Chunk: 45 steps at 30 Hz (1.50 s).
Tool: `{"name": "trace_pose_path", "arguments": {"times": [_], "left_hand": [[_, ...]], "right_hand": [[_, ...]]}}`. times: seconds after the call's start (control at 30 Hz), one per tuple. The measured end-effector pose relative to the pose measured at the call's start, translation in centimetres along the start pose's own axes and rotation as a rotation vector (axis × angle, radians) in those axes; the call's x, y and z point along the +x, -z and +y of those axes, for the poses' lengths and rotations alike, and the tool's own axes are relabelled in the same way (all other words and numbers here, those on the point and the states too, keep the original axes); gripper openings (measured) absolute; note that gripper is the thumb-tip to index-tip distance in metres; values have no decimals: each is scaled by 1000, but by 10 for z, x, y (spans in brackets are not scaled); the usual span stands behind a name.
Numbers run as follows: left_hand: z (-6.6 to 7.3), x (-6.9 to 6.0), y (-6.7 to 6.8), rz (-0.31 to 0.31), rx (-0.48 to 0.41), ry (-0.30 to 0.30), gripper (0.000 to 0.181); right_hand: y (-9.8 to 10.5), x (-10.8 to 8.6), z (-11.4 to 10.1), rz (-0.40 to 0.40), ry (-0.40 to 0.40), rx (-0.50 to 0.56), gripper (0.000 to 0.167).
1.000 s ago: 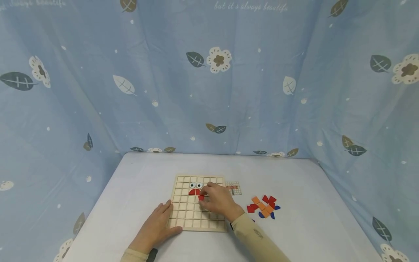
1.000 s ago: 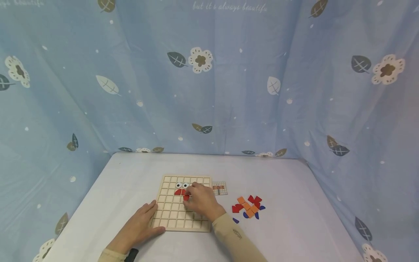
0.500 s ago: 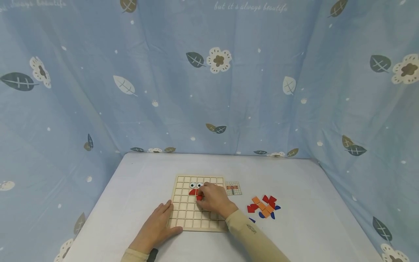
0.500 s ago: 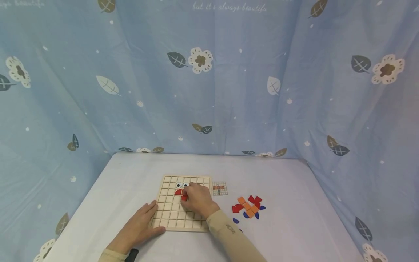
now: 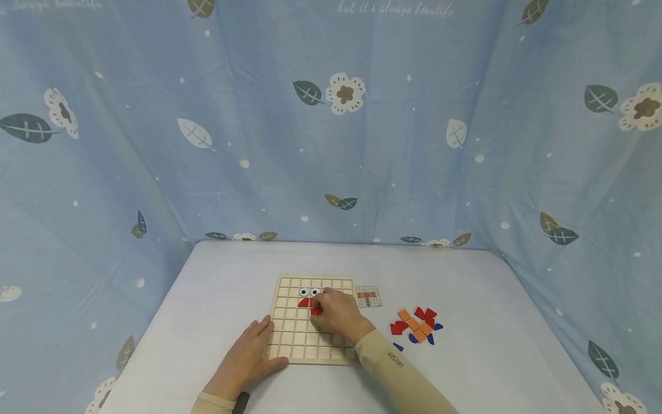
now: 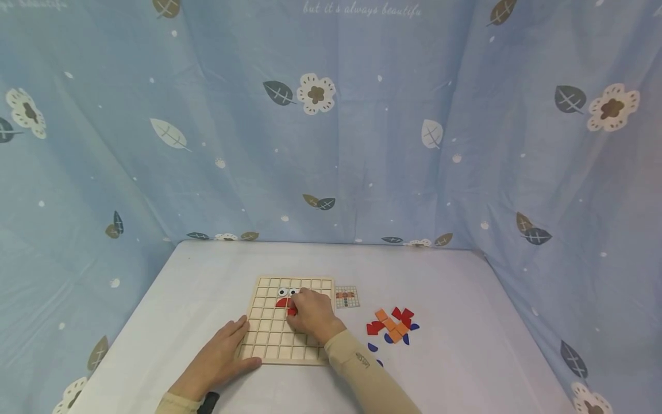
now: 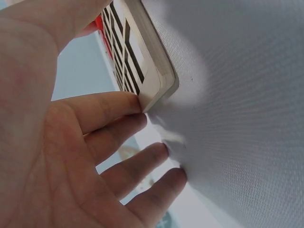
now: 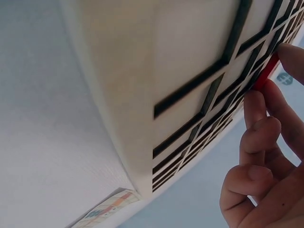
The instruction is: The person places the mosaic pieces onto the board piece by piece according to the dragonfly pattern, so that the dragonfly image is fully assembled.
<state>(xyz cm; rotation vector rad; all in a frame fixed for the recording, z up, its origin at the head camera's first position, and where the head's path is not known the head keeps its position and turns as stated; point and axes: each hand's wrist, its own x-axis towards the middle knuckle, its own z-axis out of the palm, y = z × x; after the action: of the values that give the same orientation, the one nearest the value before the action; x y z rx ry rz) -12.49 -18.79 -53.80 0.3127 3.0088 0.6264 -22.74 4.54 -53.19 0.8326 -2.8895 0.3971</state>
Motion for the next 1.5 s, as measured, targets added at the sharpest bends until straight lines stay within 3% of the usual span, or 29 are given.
{"name": "trace_pose_path", "arguments": {"times": [0.5,0.87,1.1,1.5], "left_hand": [[2,-1,0,23,-4,-19,93],[1,-1,0,8,0,-3,95],[2,1,0,-2,3,15,96],[1,0,-1,-3,8,12,97]], "right_hand": [[-1,0,-2,-5,-12,19,8],[4,-4,-8,-34,2,6,12],[16,-15,-7,-63,-33,80,17],[36,-53,24,99,-71,119,26]]}}
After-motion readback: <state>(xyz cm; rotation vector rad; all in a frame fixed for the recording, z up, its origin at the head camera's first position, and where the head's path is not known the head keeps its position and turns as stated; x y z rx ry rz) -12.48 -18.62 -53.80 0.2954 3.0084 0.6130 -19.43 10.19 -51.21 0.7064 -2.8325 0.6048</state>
